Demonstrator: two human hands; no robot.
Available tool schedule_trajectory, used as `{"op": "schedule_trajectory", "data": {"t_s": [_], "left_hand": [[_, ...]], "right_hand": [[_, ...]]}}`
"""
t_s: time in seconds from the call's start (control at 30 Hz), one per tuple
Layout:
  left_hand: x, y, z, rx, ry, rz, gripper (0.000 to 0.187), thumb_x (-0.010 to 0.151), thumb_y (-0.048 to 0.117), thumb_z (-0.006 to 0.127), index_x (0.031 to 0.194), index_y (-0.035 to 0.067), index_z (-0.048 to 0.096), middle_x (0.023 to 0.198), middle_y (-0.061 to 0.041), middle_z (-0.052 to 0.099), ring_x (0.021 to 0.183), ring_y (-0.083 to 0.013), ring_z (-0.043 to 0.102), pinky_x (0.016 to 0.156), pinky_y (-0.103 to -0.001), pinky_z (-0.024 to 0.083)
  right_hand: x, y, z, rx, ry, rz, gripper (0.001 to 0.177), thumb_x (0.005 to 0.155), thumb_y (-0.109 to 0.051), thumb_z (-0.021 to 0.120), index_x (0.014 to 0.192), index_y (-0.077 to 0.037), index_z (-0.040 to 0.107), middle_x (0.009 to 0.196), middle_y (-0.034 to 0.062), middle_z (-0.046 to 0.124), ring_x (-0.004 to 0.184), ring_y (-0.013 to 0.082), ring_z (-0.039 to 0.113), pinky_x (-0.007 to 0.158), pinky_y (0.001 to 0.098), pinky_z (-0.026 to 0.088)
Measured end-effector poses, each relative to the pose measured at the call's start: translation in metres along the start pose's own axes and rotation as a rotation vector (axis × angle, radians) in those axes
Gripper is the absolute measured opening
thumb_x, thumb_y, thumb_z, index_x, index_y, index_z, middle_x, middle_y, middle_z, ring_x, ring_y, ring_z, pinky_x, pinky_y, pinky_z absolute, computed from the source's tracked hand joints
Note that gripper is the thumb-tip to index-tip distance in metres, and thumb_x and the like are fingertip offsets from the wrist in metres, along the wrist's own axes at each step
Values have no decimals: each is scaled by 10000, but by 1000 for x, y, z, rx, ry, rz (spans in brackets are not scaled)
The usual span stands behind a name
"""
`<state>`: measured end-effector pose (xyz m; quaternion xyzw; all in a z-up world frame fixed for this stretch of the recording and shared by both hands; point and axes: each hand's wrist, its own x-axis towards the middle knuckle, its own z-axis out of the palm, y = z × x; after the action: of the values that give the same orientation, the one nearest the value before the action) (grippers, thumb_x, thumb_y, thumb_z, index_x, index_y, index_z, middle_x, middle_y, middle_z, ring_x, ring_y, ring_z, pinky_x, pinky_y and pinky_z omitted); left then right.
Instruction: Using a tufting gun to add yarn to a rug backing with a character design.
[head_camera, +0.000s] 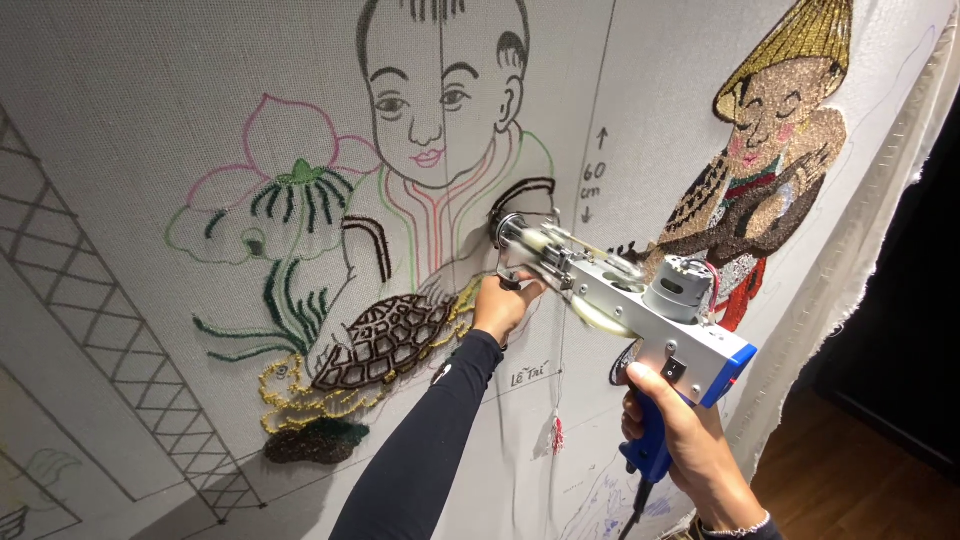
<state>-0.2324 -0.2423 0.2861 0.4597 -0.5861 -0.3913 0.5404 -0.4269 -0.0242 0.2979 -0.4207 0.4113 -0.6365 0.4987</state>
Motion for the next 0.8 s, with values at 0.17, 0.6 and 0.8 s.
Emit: {"op": "schedule_trajectory", "data": {"t_s": [0.17, 0.6, 0.8], "left_hand": [[13, -15, 1, 3, 8, 63, 272, 780, 176, 851, 1009, 42, 790, 891, -58, 769, 780, -131, 670, 720, -272, 524], [-7, 26, -6, 151, 59, -30, 275, 779, 247, 877, 997, 93, 808, 955, -116, 786, 840, -193, 718, 778, -319, 551], [-7, 32, -9, 220, 72, -21, 284, 816, 257, 867, 957, 35, 759, 977, -138, 807, 876, -196, 746, 786, -330, 563]], "right_hand": [[-2, -4, 5, 10, 22, 25, 361, 858, -314, 714, 931, 35, 658, 619, 70, 544, 505, 164, 502, 476, 321, 435], [-4, -2, 7, 64, 26, 121, 395, 858, -376, 693, 951, 7, 663, 635, 65, 524, 535, 169, 488, 500, 314, 410], [-4, -4, 9, 101, 47, 151, 408, 858, -364, 696, 954, 25, 618, 645, 75, 519, 526, 185, 485, 505, 333, 426]]}}
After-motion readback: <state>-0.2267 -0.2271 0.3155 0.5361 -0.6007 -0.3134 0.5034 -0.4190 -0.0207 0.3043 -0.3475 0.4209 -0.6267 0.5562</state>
